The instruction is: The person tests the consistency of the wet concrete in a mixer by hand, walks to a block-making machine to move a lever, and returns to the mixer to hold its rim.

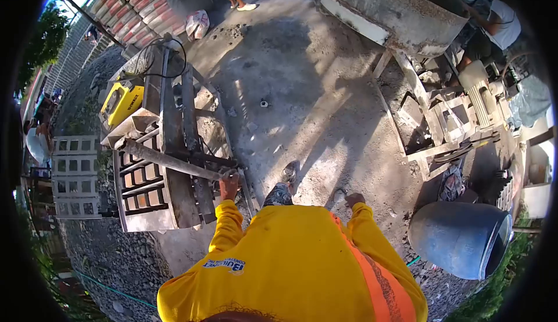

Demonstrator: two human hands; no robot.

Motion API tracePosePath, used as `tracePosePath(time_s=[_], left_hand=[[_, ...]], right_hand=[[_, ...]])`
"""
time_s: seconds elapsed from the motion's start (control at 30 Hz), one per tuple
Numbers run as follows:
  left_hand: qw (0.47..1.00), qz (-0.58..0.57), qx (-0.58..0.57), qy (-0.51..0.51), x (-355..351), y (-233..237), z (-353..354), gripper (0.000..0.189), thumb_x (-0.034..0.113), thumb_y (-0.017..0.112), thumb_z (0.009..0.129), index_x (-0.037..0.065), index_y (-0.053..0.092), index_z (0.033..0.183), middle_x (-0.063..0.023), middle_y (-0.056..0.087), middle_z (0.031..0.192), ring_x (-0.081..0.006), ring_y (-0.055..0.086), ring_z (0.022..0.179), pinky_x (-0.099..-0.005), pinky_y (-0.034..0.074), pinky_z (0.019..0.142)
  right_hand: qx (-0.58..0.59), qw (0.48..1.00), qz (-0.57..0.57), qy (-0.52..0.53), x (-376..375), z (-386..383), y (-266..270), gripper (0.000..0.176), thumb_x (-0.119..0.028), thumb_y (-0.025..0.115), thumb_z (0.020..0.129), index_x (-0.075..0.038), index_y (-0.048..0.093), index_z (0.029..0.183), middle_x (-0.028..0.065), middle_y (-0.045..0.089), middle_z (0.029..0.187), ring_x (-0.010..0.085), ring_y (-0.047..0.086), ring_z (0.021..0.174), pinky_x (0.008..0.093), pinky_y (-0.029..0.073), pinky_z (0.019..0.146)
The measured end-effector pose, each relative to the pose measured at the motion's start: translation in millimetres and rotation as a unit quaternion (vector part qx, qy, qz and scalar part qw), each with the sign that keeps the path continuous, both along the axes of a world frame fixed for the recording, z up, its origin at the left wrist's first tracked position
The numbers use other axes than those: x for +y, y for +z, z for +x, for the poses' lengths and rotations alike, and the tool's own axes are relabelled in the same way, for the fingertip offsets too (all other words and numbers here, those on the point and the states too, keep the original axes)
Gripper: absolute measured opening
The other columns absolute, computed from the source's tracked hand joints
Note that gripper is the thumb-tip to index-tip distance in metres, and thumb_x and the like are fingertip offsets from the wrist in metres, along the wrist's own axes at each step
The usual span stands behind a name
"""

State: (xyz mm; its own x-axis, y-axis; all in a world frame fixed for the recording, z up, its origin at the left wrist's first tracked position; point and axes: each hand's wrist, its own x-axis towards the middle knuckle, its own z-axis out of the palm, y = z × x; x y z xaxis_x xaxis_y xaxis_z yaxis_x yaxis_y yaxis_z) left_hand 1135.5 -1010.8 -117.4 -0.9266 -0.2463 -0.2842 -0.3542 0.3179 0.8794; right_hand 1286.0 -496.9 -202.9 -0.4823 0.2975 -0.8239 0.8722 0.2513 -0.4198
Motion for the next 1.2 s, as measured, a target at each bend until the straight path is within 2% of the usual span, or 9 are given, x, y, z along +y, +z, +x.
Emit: tracePosePath(time_s=[0.13, 0.3, 0.37, 0.57, 0.73, 0.93, 1.03, 1.1, 1.2], left_hand=[[0.950, 0.116, -0.215, 0.192, 26, -71, 15, 0.030, 0.025, 0.059, 0.089, 0.002, 0.067, 0.106, -0.0105, 0.071, 0.081, -0.0237, 0.069, 0.065, -0.0376, 0.053, 0.052], [0.936, 0.033, -0.345, 0.060, -7, -101, -21, 0.026, 0.026, 0.059, 0.088, 0.003, 0.068, 0.097, -0.0113, 0.071, 0.080, -0.0240, 0.070, 0.064, -0.0383, 0.054, 0.054], [0.932, 0.002, -0.363, 0.012, -16, -108, -53, 0.025, 0.026, 0.059, 0.087, 0.004, 0.068, 0.094, -0.0117, 0.071, 0.080, -0.0241, 0.070, 0.064, -0.0386, 0.055, 0.055], [0.934, -0.039, -0.350, -0.064, 1, -113, -174, 0.025, 0.027, 0.059, 0.086, 0.004, 0.069, 0.086, -0.0119, 0.072, 0.080, -0.0234, 0.069, 0.062, -0.0387, 0.056, 0.056], [0.961, 0.010, -0.276, 0.005, 96, -78, -262, 0.028, 0.031, 0.062, 0.089, 0.005, 0.070, 0.093, -0.0086, 0.071, 0.080, -0.0184, 0.066, 0.058, -0.0353, 0.053, 0.052], [0.970, 0.010, -0.239, -0.045, 235, -37, -304, 0.033, 0.032, 0.061, 0.089, 0.004, 0.071, 0.103, -0.0103, 0.072, 0.080, -0.0203, 0.070, 0.071, -0.0369, 0.054, 0.059], [0.975, -0.078, -0.193, -0.072, 278, -68, -322, 0.035, 0.033, 0.062, 0.086, 0.003, 0.073, 0.103, -0.0170, 0.073, 0.087, -0.0299, 0.072, 0.083, -0.0397, 0.056, 0.072], [0.971, -0.107, -0.196, -0.088, 308, -66, -333, 0.037, 0.033, 0.063, 0.082, 0.004, 0.075, 0.102, -0.0238, 0.073, 0.096, -0.0402, 0.069, 0.096, -0.0424, 0.053, 0.087], [0.971, -0.138, -0.162, -0.111, 320, -97, -356, 0.036, 0.033, 0.063, 0.083, 0.003, 0.074, 0.101, -0.0214, 0.074, 0.092, -0.0343, 0.072, 0.085, -0.0410, 0.055, 0.080]], right_hand=[[0.033, 0.999, -0.012, -0.034, -5, -83, -11, 0.024, -0.022, 0.068, 0.090, -0.003, 0.070, 0.102, 0.0122, 0.074, 0.083, 0.0233, 0.071, 0.061, 0.0356, 0.055, 0.053], [0.125, 0.989, -0.016, -0.079, -18, -135, 51, 0.029, -0.031, 0.065, 0.093, -0.003, 0.068, 0.102, 0.0141, 0.074, 0.082, 0.0209, 0.069, 0.057, 0.0335, 0.051, 0.045], [0.165, 0.981, 0.037, -0.093, 14, -123, -8, 0.030, -0.030, 0.066, 0.092, -0.002, 0.067, 0.102, 0.0160, 0.074, 0.083, 0.0240, 0.070, 0.059, 0.0334, 0.052, 0.045], [-0.017, 0.970, 0.036, -0.241, 57, -117, 27, 0.036, -0.031, 0.063, 0.093, -0.003, 0.063, 0.115, 0.0140, 0.075, 0.094, 0.0272, 0.074, 0.072, 0.0392, 0.057, 0.055], [-0.057, 0.969, 0.013, -0.242, 100, -121, -8, 0.037, -0.033, 0.062, 0.095, -0.006, 0.063, 0.119, 0.0140, 0.075, 0.099, 0.0267, 0.074, 0.074, 0.0424, 0.058, 0.059], [-0.004, 0.997, 0.066, 0.026, 201, -149, -82, 0.052, -0.038, 0.069, 0.090, -0.006, 0.060, 0.130, 0.0149, 0.074, 0.100, 0.0262, 0.073, 0.085, 0.0456, 0.058, 0.068], [-0.017, 0.973, -0.049, -0.223, 224, -204, -27, 0.051, -0.039, 0.066, 0.093, -0.007, 0.057, 0.131, 0.0142, 0.074, 0.105, 0.0260, 0.073, 0.083, 0.0430, 0.056, 0.066], [-0.025, 0.972, -0.045, -0.230, 258, -233, -6, 0.046, -0.038, 0.063, 0.096, -0.007, 0.057, 0.129, 0.0141, 0.074, 0.105, 0.0259, 0.073, 0.079, 0.0407, 0.056, 0.063], [0.016, 0.967, -0.020, -0.255, 306, -281, -2, 0.043, -0.038, 0.061, 0.097, -0.006, 0.057, 0.126, 0.0156, 0.074, 0.100, 0.0267, 0.074, 0.073, 0.0371, 0.055, 0.056]])
